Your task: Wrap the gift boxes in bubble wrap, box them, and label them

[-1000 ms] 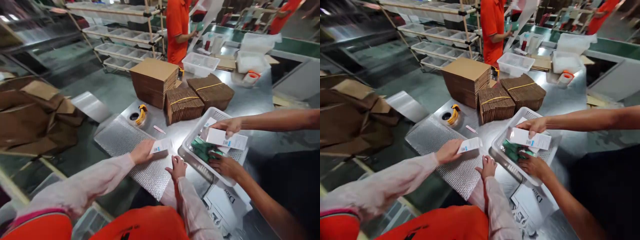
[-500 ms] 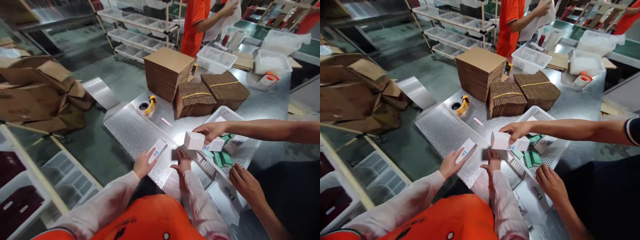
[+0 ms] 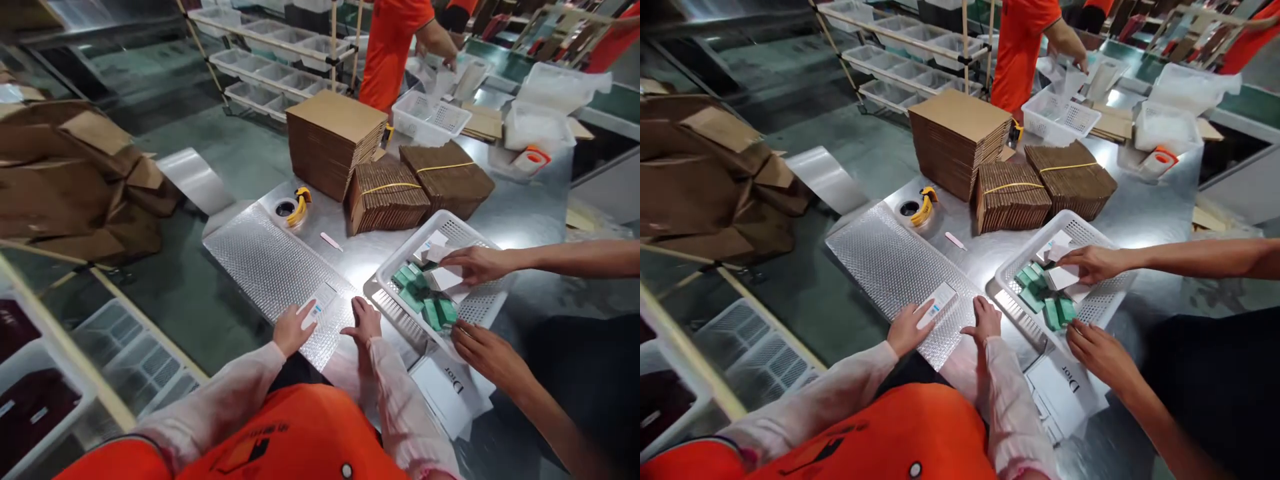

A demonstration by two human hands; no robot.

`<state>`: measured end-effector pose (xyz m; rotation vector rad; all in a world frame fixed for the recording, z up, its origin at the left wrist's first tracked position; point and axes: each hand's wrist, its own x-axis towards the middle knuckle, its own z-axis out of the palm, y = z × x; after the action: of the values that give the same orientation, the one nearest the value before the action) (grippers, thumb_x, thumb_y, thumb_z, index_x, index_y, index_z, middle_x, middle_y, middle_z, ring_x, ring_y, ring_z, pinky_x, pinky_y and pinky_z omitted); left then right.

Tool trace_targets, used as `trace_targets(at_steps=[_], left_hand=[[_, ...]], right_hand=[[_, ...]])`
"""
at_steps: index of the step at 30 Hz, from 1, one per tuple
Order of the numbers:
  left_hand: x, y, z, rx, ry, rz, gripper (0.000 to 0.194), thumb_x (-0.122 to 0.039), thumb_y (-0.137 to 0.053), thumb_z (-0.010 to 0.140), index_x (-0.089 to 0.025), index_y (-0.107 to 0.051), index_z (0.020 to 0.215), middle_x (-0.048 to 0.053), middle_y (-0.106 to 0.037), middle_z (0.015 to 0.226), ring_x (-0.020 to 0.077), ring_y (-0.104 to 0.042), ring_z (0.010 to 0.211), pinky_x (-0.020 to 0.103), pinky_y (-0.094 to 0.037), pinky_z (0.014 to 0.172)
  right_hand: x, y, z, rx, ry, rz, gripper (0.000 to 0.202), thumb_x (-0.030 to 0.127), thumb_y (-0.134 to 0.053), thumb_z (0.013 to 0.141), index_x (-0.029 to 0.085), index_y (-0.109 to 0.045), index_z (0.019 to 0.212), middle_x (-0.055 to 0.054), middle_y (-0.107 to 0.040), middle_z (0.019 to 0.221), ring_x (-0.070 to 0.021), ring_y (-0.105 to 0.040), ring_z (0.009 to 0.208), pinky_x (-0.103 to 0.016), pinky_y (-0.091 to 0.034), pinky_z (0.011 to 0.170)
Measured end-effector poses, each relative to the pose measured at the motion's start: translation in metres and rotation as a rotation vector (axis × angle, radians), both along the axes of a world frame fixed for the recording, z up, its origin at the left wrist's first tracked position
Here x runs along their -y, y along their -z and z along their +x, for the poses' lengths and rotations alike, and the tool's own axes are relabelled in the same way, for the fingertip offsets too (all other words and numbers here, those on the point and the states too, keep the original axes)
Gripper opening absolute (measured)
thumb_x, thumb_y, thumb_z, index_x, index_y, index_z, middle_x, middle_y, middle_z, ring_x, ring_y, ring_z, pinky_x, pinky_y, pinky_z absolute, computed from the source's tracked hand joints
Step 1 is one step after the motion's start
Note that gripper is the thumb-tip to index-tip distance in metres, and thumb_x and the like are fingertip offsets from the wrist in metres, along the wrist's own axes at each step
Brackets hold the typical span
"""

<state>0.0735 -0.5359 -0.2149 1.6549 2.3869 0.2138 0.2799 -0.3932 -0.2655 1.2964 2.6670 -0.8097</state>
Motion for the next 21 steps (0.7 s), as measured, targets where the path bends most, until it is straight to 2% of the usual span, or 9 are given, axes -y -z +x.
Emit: trace_targets(at_steps=[3,8,16,19,21], left_hand=[[0.006,0.006,-0.007,-0.045,-0.001,-0.048,0.054,-0.041,-0.056,0.092,-0.023,-0.052,0.144,0.011,-0.061,0.1,0.0275,-0.061,0.095,0.037,-0.048,0.084],[-0.006,0.004,-0.012,-0.06,-0.022,-0.057,0.055,-0.043,-0.055,0.093,-0.024,-0.051,0.145,0.011,-0.061,0.1,0.028,-0.06,0.096,0.037,-0.046,0.084],[-0.009,0.008,-0.015,-0.024,-0.046,-0.11,0.056,-0.042,-0.052,0.095,-0.024,-0.047,0.148,0.013,-0.06,0.105,0.0296,-0.058,0.102,0.039,-0.044,0.089],[-0.007,0.0,-0.016,-0.033,-0.057,-0.154,0.062,-0.049,-0.057,0.091,-0.026,-0.048,0.147,0.015,-0.059,0.112,0.0344,-0.055,0.108,0.046,-0.044,0.09],[-0.011,-0.01,-0.011,-0.058,-0.054,-0.061,0.072,-0.055,-0.065,0.084,-0.024,-0.048,0.146,0.019,-0.055,0.126,0.0404,-0.048,0.119,0.053,-0.042,0.095]], right_hand=[[-0.001,0.003,0.0,-0.017,-0.008,0.003,0.094,0.063,-0.077,0.07,0.026,-0.041,0.15,-0.014,-0.042,0.152,-0.0323,-0.045,0.131,-0.044,-0.037,0.101],[0.0,0.005,0.0,-0.013,-0.006,0.0,0.094,0.066,-0.074,0.072,0.025,-0.041,0.15,-0.013,-0.042,0.153,-0.0326,-0.043,0.132,-0.044,-0.035,0.102],[-0.001,0.007,0.002,-0.032,-0.008,-0.014,0.093,0.065,-0.074,0.073,0.025,-0.041,0.15,-0.013,-0.04,0.154,-0.0316,-0.043,0.132,-0.043,-0.035,0.102],[0.002,0.005,-0.002,-0.034,-0.008,-0.037,0.094,0.063,-0.076,0.072,0.022,-0.041,0.15,-0.014,-0.04,0.154,-0.0313,-0.044,0.133,-0.044,-0.036,0.103],[0.006,-0.001,-0.005,-0.039,-0.022,-0.043,0.093,0.061,-0.077,0.073,0.021,-0.041,0.149,-0.015,-0.041,0.154,-0.0306,-0.044,0.133,-0.044,-0.037,0.105]])
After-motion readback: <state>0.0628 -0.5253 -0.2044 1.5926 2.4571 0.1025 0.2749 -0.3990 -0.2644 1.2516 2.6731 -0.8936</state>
